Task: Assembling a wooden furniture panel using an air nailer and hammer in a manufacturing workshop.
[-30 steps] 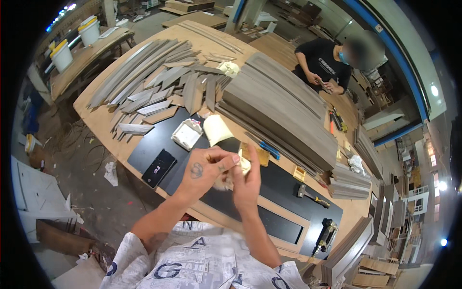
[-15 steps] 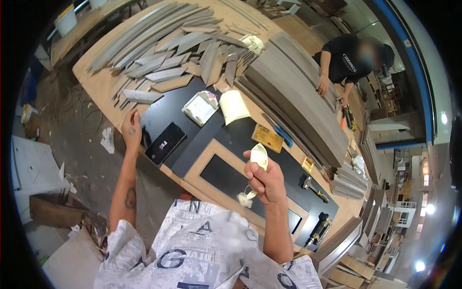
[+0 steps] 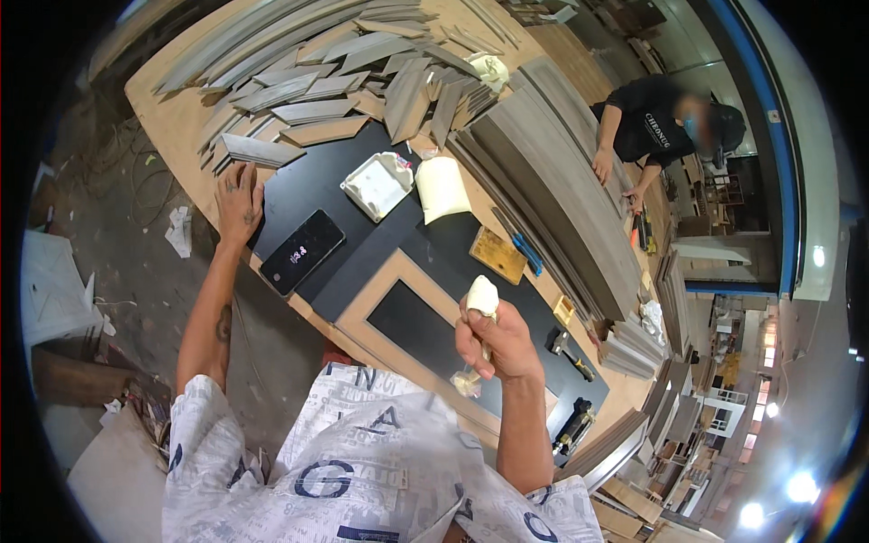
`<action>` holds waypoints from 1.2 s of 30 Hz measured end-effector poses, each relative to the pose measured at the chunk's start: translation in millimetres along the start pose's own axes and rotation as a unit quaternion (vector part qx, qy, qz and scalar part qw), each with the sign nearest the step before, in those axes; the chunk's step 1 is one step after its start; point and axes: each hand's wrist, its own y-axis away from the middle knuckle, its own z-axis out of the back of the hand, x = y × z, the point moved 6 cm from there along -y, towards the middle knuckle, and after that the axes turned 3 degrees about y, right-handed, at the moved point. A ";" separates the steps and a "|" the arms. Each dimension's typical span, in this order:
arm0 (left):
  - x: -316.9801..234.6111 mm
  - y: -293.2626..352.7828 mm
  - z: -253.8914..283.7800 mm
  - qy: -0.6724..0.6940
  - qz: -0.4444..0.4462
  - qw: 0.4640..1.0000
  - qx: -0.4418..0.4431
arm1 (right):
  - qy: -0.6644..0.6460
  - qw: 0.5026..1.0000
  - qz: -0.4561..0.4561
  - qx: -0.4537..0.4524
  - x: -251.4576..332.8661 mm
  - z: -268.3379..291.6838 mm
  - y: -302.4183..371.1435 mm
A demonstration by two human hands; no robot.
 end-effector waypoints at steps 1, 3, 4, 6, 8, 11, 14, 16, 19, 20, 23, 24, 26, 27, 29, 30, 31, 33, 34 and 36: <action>0.0 0.3 -0.1 0.000 0.003 1.000 0.001 | -0.006 1.000 0.003 0.001 -0.6 -0.7 -0.5; -0.9 1.6 1.9 0.001 -0.012 1.000 -0.011 | -0.011 1.000 0.001 0.007 -1.1 -2.5 -1.5; 0.7 2.2 1.3 -0.002 -0.006 1.000 -0.010 | 0.001 1.000 0.007 0.005 0.4 -4.1 -2.1; 3.4 4.4 -0.9 -0.009 -0.011 1.000 -0.017 | 0.016 1.000 0.003 0.011 -3.7 -4.8 -6.6; 5.8 4.1 -0.1 -0.017 -0.011 0.999 -0.024 | 0.112 0.992 0.052 0.017 -6.6 -4.3 -11.0; 7.3 4.2 -0.1 -0.023 -0.006 0.999 -0.021 | 0.278 0.953 0.019 -0.121 -15.3 -1.7 -31.7; 1.8 0.2 0.3 -0.034 0.009 0.999 -0.023 | 0.467 0.875 0.027 -0.125 -43.1 0.1 -51.6; 1.4 0.4 -0.8 -0.007 0.003 0.999 -0.034 | 0.490 0.866 0.023 -0.095 -65.0 -1.7 -64.9; 2.1 1.9 -1.6 -0.006 -0.003 0.999 -0.042 | 0.532 0.844 0.043 -0.051 -83.7 -20.0 -75.0; 6.3 4.8 -0.9 -0.011 0.008 0.999 -0.038 | 0.532 0.846 0.021 -0.042 -92.3 -24.1 -78.2; 11.9 7.5 -3.8 -0.018 0.015 0.999 -0.030 | 0.469 0.883 0.016 0.026 -113.5 -32.5 -87.5; 11.4 7.9 -7.6 -0.018 0.015 0.999 -0.029 | 0.421 0.907 -0.001 0.018 -119.4 -33.5 -89.2; 5.4 7.1 -0.4 -0.009 0.033 0.999 -0.025 | 0.389 0.920 -0.034 0.025 -131.6 -28.1 -91.6; 6.9 7.5 -1.6 -0.011 0.040 0.999 -0.024 | 0.356 0.932 -0.062 0.029 -138.5 -25.5 -92.7; 8.3 7.8 -1.6 -0.013 0.036 0.999 -0.034 | 0.339 0.935 -0.095 0.037 -148.9 -22.7 -93.3; 8.6 8.2 -2.2 -0.013 0.040 0.999 -0.032 | 0.319 0.939 -0.124 0.040 -153.0 -24.1 -93.0; 8.2 8.2 -1.8 -0.021 0.039 0.998 -0.037 | 0.320 0.938 -0.128 0.042 -154.6 -27.1 -93.0; 7.8 7.3 -1.7 -0.028 0.039 0.998 -0.040 | 0.368 0.929 -0.035 -0.010 -145.3 -33.6 -95.4; 7.2 6.0 -4.2 -0.018 0.035 0.999 -0.022 | 0.369 0.929 -0.037 -0.009 -149.9 -33.5 -96.6; 7.4 5.7 -5.5 -0.008 0.034 0.999 -0.001 | 0.409 0.911 0.020 -0.042 -149.7 -34.0 -100.4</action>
